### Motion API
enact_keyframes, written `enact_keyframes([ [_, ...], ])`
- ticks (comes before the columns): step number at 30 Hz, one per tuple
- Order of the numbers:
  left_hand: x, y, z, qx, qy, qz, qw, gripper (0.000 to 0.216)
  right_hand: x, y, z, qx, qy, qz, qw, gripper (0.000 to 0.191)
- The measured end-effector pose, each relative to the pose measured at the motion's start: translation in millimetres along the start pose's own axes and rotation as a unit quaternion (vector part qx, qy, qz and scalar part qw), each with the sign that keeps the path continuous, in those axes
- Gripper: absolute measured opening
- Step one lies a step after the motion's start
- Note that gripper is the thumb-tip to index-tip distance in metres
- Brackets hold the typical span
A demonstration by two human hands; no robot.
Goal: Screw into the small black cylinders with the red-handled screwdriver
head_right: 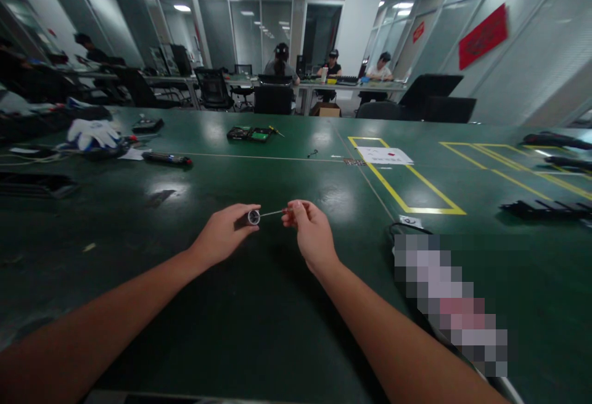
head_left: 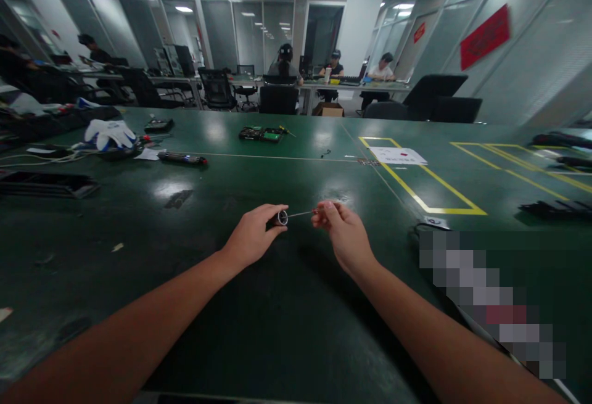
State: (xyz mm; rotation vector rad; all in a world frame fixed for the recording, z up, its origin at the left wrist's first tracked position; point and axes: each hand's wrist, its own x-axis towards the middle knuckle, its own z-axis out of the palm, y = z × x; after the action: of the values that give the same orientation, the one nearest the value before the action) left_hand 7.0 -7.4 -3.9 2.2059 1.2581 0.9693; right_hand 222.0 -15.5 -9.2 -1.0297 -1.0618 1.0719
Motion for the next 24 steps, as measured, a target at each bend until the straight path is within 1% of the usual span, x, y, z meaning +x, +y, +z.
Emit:
enact_keyframes([
  [2, 0, -1, 0, -0.004, 0.005, -0.008, 1.000, 0.044, -3, -5, 1, -0.028, -0.022, -0.021, 0.999, 0.031],
  [4, 0, -2, 0, -0.004, 0.008, -0.012, 1.000, 0.044, -6, -10, 1, -0.033, -0.048, -0.037, 0.998, 0.029],
  [7, 0, -2, -1, -0.003, 0.006, -0.011, 1.000, 0.045, -13, -18, 3, -0.040, -0.066, -0.055, 0.995, 0.030],
  [9, 0, -2, -1, -0.003, 0.000, -0.010, 1.000, 0.045, -16, -21, 4, -0.076, -0.062, -0.058, 0.994, 0.037],
  [11, -1, -2, 0, -0.003, -0.004, -0.009, 1.000, 0.045, -17, -20, 4, -0.097, -0.044, -0.059, 0.993, 0.034],
  [13, -1, -2, 2, -0.004, -0.002, -0.004, 1.000, 0.045, -15, -16, 4, -0.083, -0.021, -0.063, 0.994, 0.028],
  [15, -2, -1, 3, -0.004, -0.003, -0.003, 1.000, 0.045, -12, -9, 4, -0.057, -0.009, -0.059, 0.997, 0.028],
  [17, -2, 0, 3, 0.001, -0.007, 0.002, 1.000, 0.045, -8, -5, 3, -0.028, 0.005, -0.035, 0.999, 0.029],
  [19, -1, 1, 1, 0.015, -0.009, 0.024, 1.000, 0.044, -4, -3, 1, 0.032, 0.007, 0.026, 0.999, 0.029],
  [20, 0, 2, -1, 0.026, -0.007, 0.039, 0.999, 0.043, -2, -3, 0, 0.072, 0.000, 0.071, 0.995, 0.027],
  [22, 2, 0, -4, 0.049, -0.001, 0.056, 0.997, 0.042, 2, -4, -3, 0.145, -0.016, 0.170, 0.975, 0.022],
  [23, 3, -1, -5, 0.058, -0.002, 0.054, 0.997, 0.042, 4, -4, -5, 0.163, -0.004, 0.198, 0.967, 0.021],
  [24, 4, -3, -6, 0.064, -0.008, 0.047, 0.997, 0.043, 6, -4, -6, 0.172, 0.011, 0.206, 0.963, 0.021],
])
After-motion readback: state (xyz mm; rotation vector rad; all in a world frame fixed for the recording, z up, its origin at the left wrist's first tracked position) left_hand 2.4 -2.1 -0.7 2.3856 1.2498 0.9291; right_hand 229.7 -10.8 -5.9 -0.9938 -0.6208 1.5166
